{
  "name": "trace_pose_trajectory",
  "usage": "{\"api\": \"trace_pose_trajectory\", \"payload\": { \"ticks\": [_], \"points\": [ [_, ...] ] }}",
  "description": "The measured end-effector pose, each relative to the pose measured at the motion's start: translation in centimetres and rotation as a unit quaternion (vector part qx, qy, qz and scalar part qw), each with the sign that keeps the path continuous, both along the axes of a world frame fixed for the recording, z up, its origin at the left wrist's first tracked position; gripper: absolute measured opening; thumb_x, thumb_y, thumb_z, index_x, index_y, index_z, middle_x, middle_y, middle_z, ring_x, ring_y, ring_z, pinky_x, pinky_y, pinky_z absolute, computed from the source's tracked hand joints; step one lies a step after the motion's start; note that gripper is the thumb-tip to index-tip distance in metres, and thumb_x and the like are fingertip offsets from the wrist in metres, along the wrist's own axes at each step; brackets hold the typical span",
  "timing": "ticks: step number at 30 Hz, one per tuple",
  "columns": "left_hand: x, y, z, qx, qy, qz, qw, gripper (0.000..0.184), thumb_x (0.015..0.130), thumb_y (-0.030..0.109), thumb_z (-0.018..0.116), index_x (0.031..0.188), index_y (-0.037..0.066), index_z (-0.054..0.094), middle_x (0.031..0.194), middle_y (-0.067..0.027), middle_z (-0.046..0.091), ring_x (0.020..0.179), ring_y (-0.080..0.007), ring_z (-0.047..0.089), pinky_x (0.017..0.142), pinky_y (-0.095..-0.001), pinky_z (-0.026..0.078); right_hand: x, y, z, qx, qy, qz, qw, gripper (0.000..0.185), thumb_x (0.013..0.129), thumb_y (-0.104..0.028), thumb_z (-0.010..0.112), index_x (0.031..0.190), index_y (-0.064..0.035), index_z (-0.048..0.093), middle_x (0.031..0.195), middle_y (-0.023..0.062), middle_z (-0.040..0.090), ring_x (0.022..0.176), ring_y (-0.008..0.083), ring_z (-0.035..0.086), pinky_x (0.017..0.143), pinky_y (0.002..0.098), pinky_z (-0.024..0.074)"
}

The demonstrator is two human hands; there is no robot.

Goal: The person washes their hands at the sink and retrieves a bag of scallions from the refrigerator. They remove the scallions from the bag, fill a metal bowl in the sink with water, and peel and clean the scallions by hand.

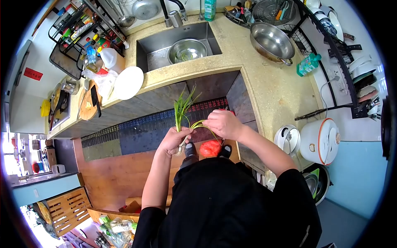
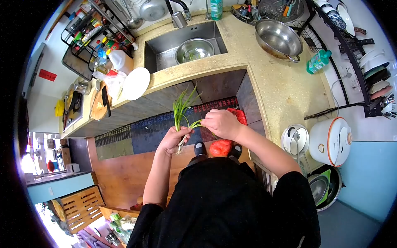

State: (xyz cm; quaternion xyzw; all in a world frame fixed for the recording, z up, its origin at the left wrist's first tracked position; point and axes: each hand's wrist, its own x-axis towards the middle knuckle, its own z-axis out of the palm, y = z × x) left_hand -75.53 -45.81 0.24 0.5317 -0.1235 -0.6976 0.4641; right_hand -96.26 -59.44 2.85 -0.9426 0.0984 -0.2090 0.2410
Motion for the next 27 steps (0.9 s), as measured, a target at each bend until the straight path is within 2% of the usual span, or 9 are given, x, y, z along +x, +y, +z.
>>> {"api": "trace_pose_trajectory", "payload": {
  "ticks": [6,12,15,16,19,20,23,25,27],
  "points": [
    [-0.1,-0.3,-0.2,-0.004,-0.02,-0.004,1.0,0.014,0.088,0.009,0.066,0.085,-0.004,0.068,0.066,-0.0035,0.062,0.054,-0.0087,0.053,0.05,-0.0198,0.041,0.6,0.8,-1.5,0.071,-0.02,-0.028,0.997,0.011,0.086,-0.017,0.063,0.084,-0.0073,0.066,0.074,0.0082,0.059,0.073,0.0294,0.06,0.062,0.0401,0.0484],
    [-0.5,-0.5,-0.4,-0.017,-0.052,-0.024,0.998,0.013,0.087,0.009,0.068,0.083,-0.004,0.068,0.067,-0.0031,0.062,0.055,-0.0083,0.053,0.051,-0.0197,0.041,0.9,0.5,-2.3,0.075,0.012,-0.034,0.997,0.008,0.079,-0.013,0.065,0.074,-0.006,0.063,0.068,0.0115,0.058,0.069,0.0316,0.06,0.061,0.0427,0.0477],
    [-1.0,-0.8,-0.4,-0.018,-0.055,-0.018,0.998,0.013,0.086,0.009,0.068,0.084,-0.004,0.068,0.067,-0.0029,0.062,0.057,-0.0081,0.053,0.052,-0.0195,0.041,1.4,0.7,-2.8,0.102,-0.034,-0.163,0.981,0.007,0.075,-0.011,0.064,0.073,-0.0047,0.062,0.069,0.0128,0.059,0.068,0.0324,0.061,0.06,0.0428,0.0476],
    [-1.0,-1.0,-0.5,-0.016,-0.053,-0.013,0.998,0.013,0.086,0.009,0.069,0.084,-0.004,0.068,0.067,-0.0029,0.062,0.057,-0.008,0.053,0.052,-0.0194,0.041,1.4,0.3,-2.6,0.168,-0.064,-0.239,0.954,0.008,0.075,-0.011,0.064,0.075,-0.0031,0.062,0.074,0.0149,0.062,0.069,0.0338,0.061,0.061,0.0418,0.0486],
    [-0.5,-0.8,-0.4,-0.027,-0.037,-0.005,0.999,0.014,0.086,0.009,0.068,0.085,-0.004,0.068,0.066,-0.0029,0.062,0.056,-0.0081,0.054,0.051,-0.019,0.042,0.2,-1.9,-3.4,0.373,-0.108,-0.291,0.874,0.013,0.086,-0.012,0.06,0.088,-0.0001,0.062,0.078,0.013,0.065,0.071,0.0244,0.064,0.064,0.0358,0.0493],
    [-0.3,-0.6,-0.4,-0.028,-0.027,-0.006,0.999,0.014,0.087,0.009,0.068,0.086,-0.005,0.068,0.066,-0.0031,0.062,0.055,-0.0082,0.054,0.051,-0.019,0.042,-0.2,-2.7,-3.9,0.348,-0.096,-0.314,0.878,0.017,0.091,-0.015,0.055,0.09,0.0009,0.06,0.074,0.0101,0.063,0.071,0.0174,0.062,0.066,0.0325,0.0483],
    [0.3,-0.6,-0.1,-0.03,0.004,-0.016,0.999,0.014,0.087,0.009,0.068,0.087,-0.005,0.068,0.066,-0.0036,0.062,0.053,-0.0084,0.054,0.049,-0.019,0.042,-1.8,-4.4,-6.1,0.537,-0.049,-0.21,0.816,0.022,0.096,-0.018,0.053,0.089,0.0007,0.062,0.07,0.0007,0.055,0.061,0.0088,0.049,0.054,0.0268,0.041],
    [0.5,-0.6,-0.1,-0.028,0.027,-0.022,0.999,0.013,0.087,0.008,0.067,0.086,-0.005,0.068,0.066,-0.0042,0.062,0.051,-0.0085,0.054,0.047,-0.0191,0.042,-2.3,-4.5,-7.0,0.57,-0.009,-0.159,0.806,0.02,0.096,-0.017,0.052,0.093,-0.0009,0.065,0.07,-0.0012,0.054,0.058,0.0053,0.045,0.049,0.0242,0.0357],
    [0.6,-0.6,-0.3,-0.031,0.04,-0.018,0.999,0.013,0.087,0.007,0.067,0.087,-0.005,0.068,0.066,-0.0041,0.062,0.05,-0.0081,0.053,0.047,-0.0186,0.042,-2.4,-4.3,-6.6,0.618,0.017,-0.126,0.776,0.019,0.097,-0.015,0.052,0.098,-0.0015,0.066,0.077,-0.001,0.057,0.066,0.005,0.049,0.056,0.0229,0.0381]
  ]
}}
